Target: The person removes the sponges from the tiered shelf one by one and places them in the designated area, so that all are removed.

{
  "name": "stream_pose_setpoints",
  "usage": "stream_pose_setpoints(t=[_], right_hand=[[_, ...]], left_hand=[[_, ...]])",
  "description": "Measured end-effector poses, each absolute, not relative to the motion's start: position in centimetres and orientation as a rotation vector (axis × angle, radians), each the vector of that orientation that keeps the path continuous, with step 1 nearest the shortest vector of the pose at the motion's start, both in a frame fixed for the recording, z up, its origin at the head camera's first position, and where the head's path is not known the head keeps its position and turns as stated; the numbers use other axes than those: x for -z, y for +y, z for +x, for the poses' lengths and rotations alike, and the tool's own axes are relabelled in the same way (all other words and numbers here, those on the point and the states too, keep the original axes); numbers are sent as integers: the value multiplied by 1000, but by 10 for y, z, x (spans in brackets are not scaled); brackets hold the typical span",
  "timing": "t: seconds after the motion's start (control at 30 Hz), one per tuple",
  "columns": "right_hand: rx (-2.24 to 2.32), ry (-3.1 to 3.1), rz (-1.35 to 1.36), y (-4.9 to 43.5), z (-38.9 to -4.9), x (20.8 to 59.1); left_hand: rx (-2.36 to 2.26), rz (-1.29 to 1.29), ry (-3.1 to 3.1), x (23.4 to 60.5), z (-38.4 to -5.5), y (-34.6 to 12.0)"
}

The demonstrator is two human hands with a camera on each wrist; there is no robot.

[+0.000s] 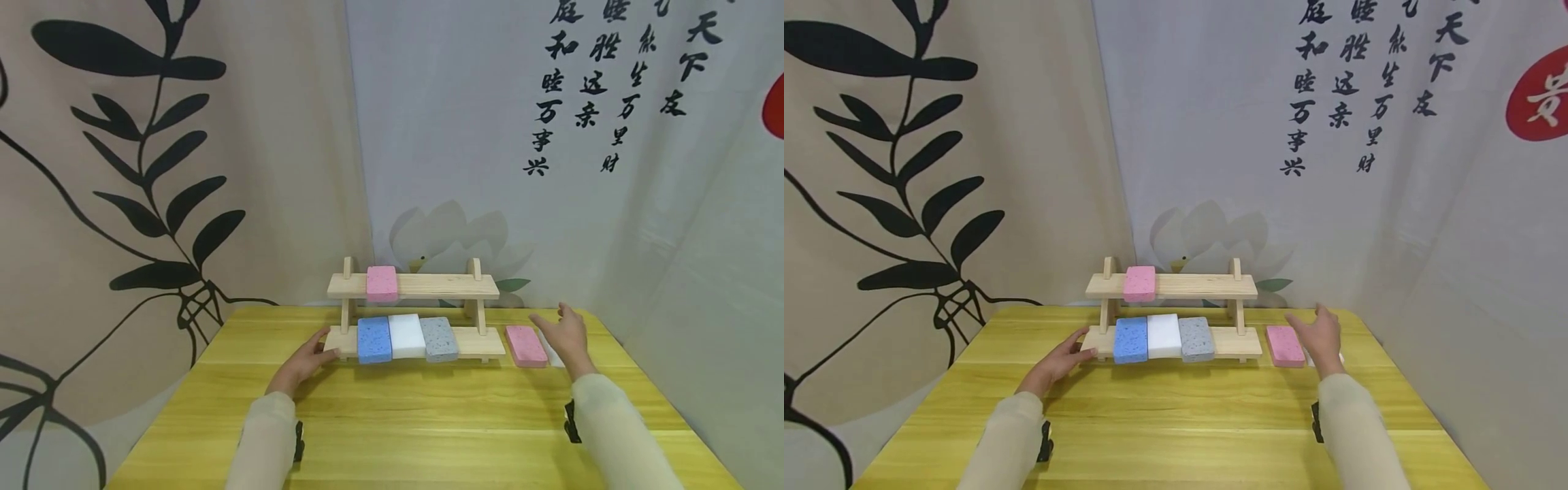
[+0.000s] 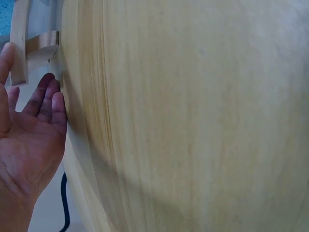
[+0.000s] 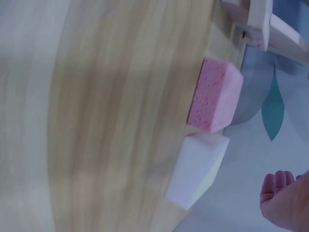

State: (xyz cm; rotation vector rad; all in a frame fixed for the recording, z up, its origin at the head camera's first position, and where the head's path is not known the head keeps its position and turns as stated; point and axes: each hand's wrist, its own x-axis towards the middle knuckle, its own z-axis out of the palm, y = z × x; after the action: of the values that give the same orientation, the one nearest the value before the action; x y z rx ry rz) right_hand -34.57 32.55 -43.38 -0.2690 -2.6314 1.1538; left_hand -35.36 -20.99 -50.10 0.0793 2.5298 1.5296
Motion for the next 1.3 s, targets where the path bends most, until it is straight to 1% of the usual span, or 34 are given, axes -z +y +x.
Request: stream_pose_setpoints(t=[0.3,0.73,1.03,1.3], right_hand=[[-1225,-2575,-233,299,-351,417],[-1260,-2533,-159,267,-364,409],[-1324,-2567,-80,230,-366,394],[-1308,-2523,-59,196,-369,393]], left_hand=[[-1522,84,2534,500,-354,-210],[-1515,102,2553,494,-349,-207],[-1534,99,2540,495,-349,-208],[-1533,94,2545,496,-350,-209]])
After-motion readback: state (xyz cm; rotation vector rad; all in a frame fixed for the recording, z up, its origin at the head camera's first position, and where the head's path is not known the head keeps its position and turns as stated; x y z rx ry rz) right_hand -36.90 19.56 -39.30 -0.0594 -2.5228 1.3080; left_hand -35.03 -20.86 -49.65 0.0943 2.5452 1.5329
